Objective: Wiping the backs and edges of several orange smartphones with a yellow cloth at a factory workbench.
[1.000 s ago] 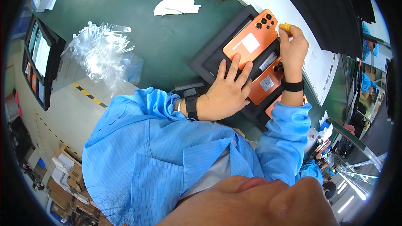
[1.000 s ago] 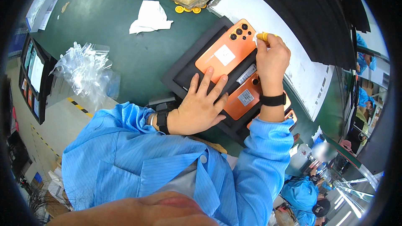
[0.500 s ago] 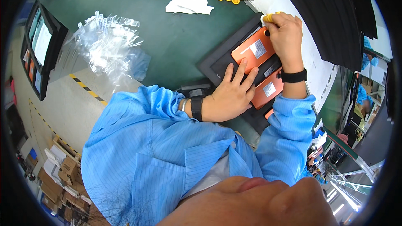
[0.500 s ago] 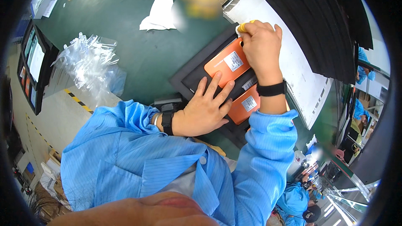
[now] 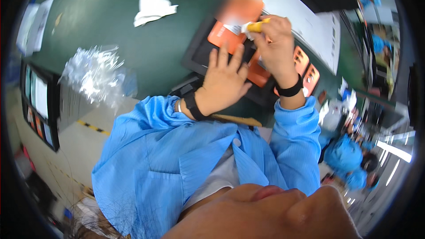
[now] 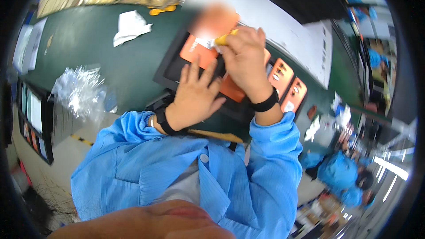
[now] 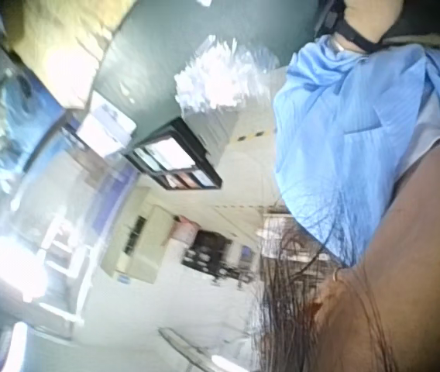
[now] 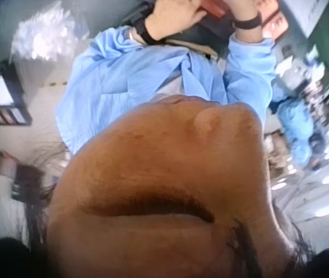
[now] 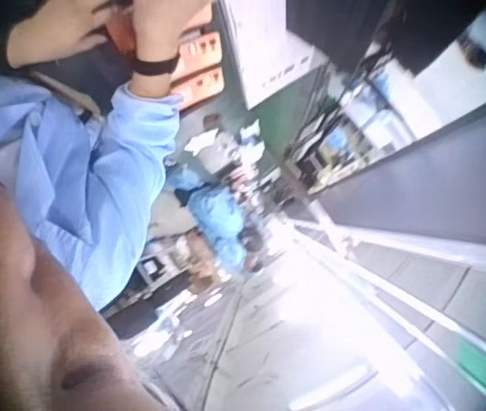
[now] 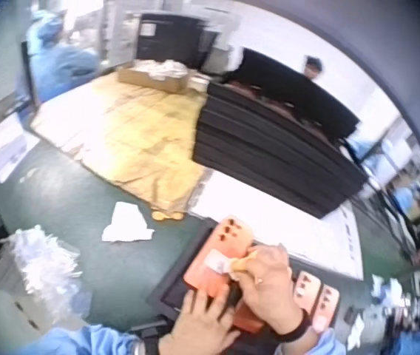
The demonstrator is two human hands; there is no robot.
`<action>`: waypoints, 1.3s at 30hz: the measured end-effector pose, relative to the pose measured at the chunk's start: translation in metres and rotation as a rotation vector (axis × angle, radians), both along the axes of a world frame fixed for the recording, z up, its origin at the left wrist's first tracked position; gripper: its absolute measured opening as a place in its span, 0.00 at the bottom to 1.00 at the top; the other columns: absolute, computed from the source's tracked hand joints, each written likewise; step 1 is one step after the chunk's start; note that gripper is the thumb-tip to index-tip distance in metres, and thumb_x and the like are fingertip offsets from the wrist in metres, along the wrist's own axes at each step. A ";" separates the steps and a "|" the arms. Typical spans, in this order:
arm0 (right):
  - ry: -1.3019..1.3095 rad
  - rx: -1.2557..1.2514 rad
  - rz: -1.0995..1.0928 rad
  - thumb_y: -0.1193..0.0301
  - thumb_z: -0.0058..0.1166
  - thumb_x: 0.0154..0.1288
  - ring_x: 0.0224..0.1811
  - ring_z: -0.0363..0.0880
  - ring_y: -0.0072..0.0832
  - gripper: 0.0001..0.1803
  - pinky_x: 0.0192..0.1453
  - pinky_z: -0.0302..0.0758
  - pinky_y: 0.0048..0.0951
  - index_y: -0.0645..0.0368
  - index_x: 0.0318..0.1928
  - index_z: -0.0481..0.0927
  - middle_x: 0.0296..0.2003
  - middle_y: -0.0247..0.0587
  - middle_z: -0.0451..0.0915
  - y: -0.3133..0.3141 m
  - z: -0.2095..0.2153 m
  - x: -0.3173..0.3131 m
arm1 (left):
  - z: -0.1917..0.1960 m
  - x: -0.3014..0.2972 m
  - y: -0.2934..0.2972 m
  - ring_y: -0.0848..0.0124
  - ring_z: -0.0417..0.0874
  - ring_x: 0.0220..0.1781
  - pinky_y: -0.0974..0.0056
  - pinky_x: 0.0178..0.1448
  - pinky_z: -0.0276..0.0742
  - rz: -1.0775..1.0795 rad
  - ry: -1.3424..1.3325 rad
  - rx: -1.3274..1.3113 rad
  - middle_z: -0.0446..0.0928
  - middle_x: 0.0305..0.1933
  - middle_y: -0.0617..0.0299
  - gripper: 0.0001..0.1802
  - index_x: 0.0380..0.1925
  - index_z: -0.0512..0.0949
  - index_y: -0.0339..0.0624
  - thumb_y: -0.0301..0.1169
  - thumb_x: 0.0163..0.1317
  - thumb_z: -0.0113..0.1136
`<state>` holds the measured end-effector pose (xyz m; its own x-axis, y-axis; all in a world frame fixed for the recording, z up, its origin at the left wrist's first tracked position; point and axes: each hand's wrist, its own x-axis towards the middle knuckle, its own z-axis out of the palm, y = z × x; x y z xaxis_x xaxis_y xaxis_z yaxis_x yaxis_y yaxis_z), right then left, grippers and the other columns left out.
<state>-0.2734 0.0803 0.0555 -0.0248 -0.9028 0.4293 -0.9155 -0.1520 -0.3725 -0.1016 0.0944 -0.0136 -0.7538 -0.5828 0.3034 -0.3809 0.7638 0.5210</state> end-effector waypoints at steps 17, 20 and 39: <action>-0.070 0.095 -1.434 0.68 0.63 0.63 0.38 0.86 0.44 0.16 0.44 0.78 0.37 0.65 0.49 0.84 0.37 0.54 0.86 0.393 -0.091 -0.151 | 0.000 -0.009 -0.002 0.38 0.63 0.73 0.41 0.67 0.65 -0.011 -0.097 -0.224 0.67 0.71 0.42 0.22 0.52 0.81 0.43 0.41 0.61 0.64; -0.043 -0.057 -1.457 0.68 0.62 0.65 0.39 0.86 0.44 0.17 0.46 0.78 0.37 0.66 0.50 0.84 0.37 0.54 0.86 0.403 -0.079 -0.164 | -0.004 -0.011 -0.001 0.40 0.64 0.73 0.42 0.67 0.65 0.001 -0.097 -0.266 0.67 0.70 0.43 0.20 0.51 0.81 0.44 0.41 0.62 0.64; 0.114 0.377 -1.708 0.48 0.56 0.65 0.60 0.77 0.48 0.22 0.61 0.62 0.70 0.43 0.53 0.86 0.54 0.41 0.83 0.371 -0.059 -0.275 | -0.010 -0.015 0.002 0.47 0.72 0.69 0.51 0.67 0.71 0.073 -0.001 -0.354 0.73 0.66 0.44 0.16 0.46 0.84 0.44 0.38 0.61 0.62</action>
<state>-0.5487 0.4518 -0.0031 -0.9557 0.0595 0.2882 0.0361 0.9957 -0.0858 -0.1162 0.0962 -0.0237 -0.7141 -0.4940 0.4959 -0.4415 0.8677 0.2285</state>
